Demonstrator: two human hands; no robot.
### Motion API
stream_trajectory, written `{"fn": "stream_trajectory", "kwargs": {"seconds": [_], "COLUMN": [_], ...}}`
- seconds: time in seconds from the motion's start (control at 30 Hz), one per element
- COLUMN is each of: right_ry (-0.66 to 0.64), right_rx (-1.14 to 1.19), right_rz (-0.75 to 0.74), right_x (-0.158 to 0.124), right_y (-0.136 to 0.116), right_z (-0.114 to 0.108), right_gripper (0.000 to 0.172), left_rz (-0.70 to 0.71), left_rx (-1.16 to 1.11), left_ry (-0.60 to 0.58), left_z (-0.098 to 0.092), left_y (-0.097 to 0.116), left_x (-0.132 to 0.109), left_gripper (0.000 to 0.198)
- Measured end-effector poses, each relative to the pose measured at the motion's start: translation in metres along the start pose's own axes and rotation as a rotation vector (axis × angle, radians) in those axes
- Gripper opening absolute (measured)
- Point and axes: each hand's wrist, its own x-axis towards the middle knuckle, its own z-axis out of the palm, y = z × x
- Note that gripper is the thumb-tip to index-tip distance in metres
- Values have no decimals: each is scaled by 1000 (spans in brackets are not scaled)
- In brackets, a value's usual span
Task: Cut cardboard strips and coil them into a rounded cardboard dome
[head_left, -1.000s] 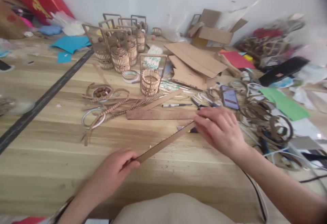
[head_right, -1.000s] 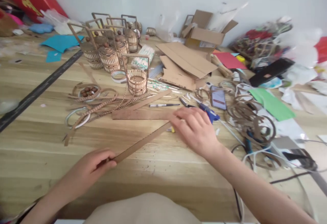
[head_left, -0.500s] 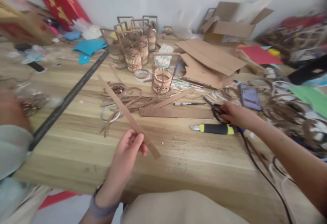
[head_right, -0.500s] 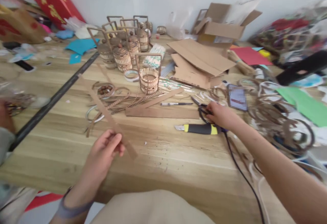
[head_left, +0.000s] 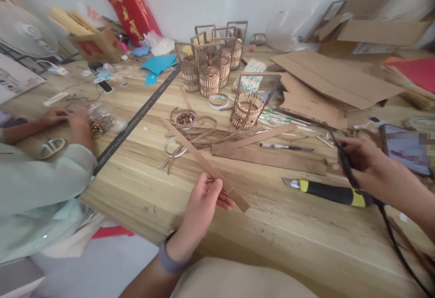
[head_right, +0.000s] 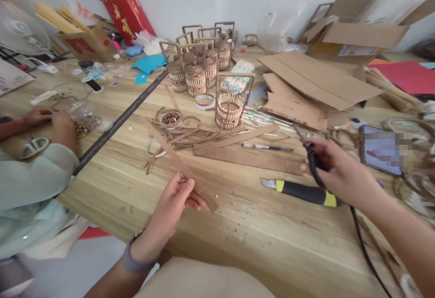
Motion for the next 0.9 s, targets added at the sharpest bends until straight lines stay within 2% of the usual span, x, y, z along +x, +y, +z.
{"fn": "stream_trajectory", "kwargs": {"seconds": [0.03,0.07,0.17,0.27,0.37,0.5,0.6,0.7,0.8,0.9], "right_ry": [-13,-80,-353,-385,-362,-372,-421,-451,-421,-321], "right_rx": [113,210,401,409,407,409,402,378,295,179], "right_rz": [26,46,28,44,65,91,148,239,314,297], "right_x": [-3,-8,-24,-36,-40,-40,-39,-43,-59,-80], "right_y": [-17,-35,-90,-131,-150,-155,-156,-151,-134,-108], "right_z": [-2,-4,2,17,32,39,35,31,36,48], "right_gripper": [57,51,39,29,25,29,29,37,40,35], "left_rz": [2,5,14,37,46,34,37,41,-3,-149], "left_rx": [-2,-5,-7,-7,-13,3,16,21,19,11], "left_ry": [-1,-5,-27,-25,3,22,24,41,47,3], "left_z": [1,3,7,10,12,15,15,13,10,10], "left_y": [-1,-2,-3,-3,-1,1,2,4,4,0], "left_x": [0,0,-1,-2,-3,-4,-5,-5,-5,-7], "left_gripper": [35,36,37,37,37,42,41,39,39,36]}}
